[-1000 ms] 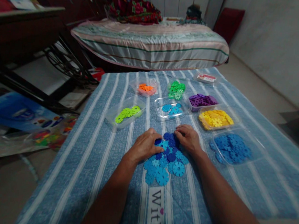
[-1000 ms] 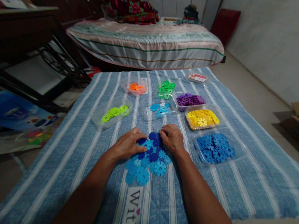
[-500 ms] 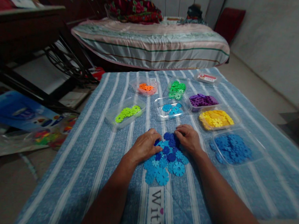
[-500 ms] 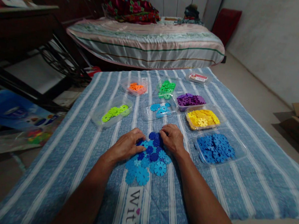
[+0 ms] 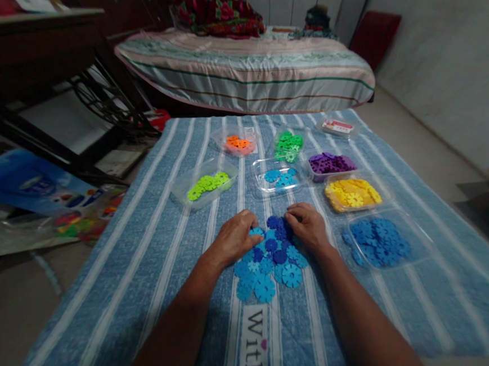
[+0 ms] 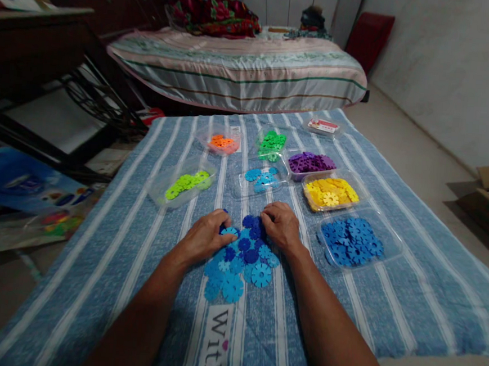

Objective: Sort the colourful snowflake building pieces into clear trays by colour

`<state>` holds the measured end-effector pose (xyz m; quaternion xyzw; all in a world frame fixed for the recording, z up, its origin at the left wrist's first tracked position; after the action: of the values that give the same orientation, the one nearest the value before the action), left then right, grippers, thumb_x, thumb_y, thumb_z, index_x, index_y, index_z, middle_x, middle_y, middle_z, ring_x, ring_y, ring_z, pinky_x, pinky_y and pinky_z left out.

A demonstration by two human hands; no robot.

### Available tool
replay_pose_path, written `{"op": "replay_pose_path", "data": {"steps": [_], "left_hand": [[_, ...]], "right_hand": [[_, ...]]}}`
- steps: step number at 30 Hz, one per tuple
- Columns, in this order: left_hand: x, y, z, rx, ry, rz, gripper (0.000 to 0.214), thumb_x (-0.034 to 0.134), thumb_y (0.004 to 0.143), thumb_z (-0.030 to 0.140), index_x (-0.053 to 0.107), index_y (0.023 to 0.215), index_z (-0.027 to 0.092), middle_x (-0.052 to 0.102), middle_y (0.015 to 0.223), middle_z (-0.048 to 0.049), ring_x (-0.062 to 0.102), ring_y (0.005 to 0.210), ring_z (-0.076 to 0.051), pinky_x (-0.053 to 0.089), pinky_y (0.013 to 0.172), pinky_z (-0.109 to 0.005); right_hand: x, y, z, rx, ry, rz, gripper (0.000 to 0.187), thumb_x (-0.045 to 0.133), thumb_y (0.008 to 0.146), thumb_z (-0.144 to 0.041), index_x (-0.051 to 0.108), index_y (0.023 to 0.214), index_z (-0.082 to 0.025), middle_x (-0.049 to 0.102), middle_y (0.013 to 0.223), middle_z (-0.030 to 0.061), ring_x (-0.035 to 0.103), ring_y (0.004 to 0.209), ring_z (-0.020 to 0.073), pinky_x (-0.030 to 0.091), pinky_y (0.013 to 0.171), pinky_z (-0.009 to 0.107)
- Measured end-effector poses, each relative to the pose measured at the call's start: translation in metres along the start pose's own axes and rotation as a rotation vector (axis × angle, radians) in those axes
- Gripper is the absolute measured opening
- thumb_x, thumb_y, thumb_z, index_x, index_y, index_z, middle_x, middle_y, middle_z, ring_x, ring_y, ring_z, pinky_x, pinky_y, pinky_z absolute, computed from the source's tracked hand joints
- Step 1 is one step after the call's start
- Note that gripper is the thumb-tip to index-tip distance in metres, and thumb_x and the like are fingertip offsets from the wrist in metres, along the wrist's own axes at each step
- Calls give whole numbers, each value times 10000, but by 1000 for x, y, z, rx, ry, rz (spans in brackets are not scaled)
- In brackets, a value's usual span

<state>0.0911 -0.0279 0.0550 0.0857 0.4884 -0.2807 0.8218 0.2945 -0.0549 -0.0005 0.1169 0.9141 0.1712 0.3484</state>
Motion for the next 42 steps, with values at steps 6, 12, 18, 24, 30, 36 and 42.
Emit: {"op": "replay_pose_path", "data": {"steps": [6, 12, 18, 24, 30, 36, 42], "left_hand": [[-13, -1, -2, 44, -332, 41, 202, 641, 717, 251, 512, 583, 173, 626, 894, -35, 594, 872, -177, 451, 816, -309], [-31, 7, 8, -131, -504, 103, 215, 656, 726, 325, 551, 626, 167, 548, 571, 31, 526, 549, -103, 437, 536, -231], [-37, 43, 28, -204, -1052, 448, 145, 617, 760, 264, 540, 827, 160, 623, 673, 12, 630, 604, -104, 488, 536, -200], [-28, 33, 18, -236, -843, 377, 115, 622, 735, 253, 595, 747, 141, 638, 632, 0, 605, 515, -108, 455, 474, -204], [-9, 5, 2, -82, -257, 23, 84, 589, 757, 204, 664, 760, 166, 622, 645, 0, 583, 598, -141, 435, 578, -255], [-3, -2, -2, -3, 88, -120, 274, 600, 744, 165, 695, 1002, 176, 628, 876, -56, 603, 780, -187, 432, 693, -283], [-1, 1, -6, -30, 56, -143, 304, 646, 721, 184, 681, 1023, 199, 620, 863, -33, 597, 800, -185, 427, 706, -276]], "right_hand": [[0, 1, 1, 7, -11, 1, 154, 580, 828, -249, 706, 739, -248, 710, 866, 30, 630, 890, 209, 476, 845, 355], [0, 1, 1, 8, -3, 5, 159, 582, 826, -260, 708, 733, -239, 708, 860, 40, 628, 882, 216, 479, 846, 364], [-1, 0, -1, 14, 6, 5, 160, 579, 827, -254, 711, 736, -248, 705, 860, 32, 625, 888, 212, 471, 863, 361], [-1, 1, -2, 2, 1, -3, 170, 576, 829, -241, 711, 728, -235, 698, 831, 37, 620, 872, 211, 466, 842, 355], [0, 1, -1, 7, -5, 14, 162, 583, 821, -233, 710, 720, -237, 696, 837, 37, 620, 871, 214, 462, 837, 356], [-1, 1, -2, 0, 1, 11, 168, 573, 819, -219, 707, 718, -228, 697, 841, 40, 619, 864, 212, 463, 829, 355], [0, 0, -2, 3, -10, 12, 163, 576, 822, -229, 705, 722, -224, 699, 839, 44, 620, 865, 214, 466, 826, 353]]}}
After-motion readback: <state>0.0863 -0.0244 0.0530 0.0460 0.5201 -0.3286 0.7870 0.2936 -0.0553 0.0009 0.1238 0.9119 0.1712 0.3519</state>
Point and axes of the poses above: each hand's wrist, its own y-axis towards the middle knuckle, its own x-axis out of the palm, z = x × y, the point moved 2 cm from there along y, towards the middle knuckle
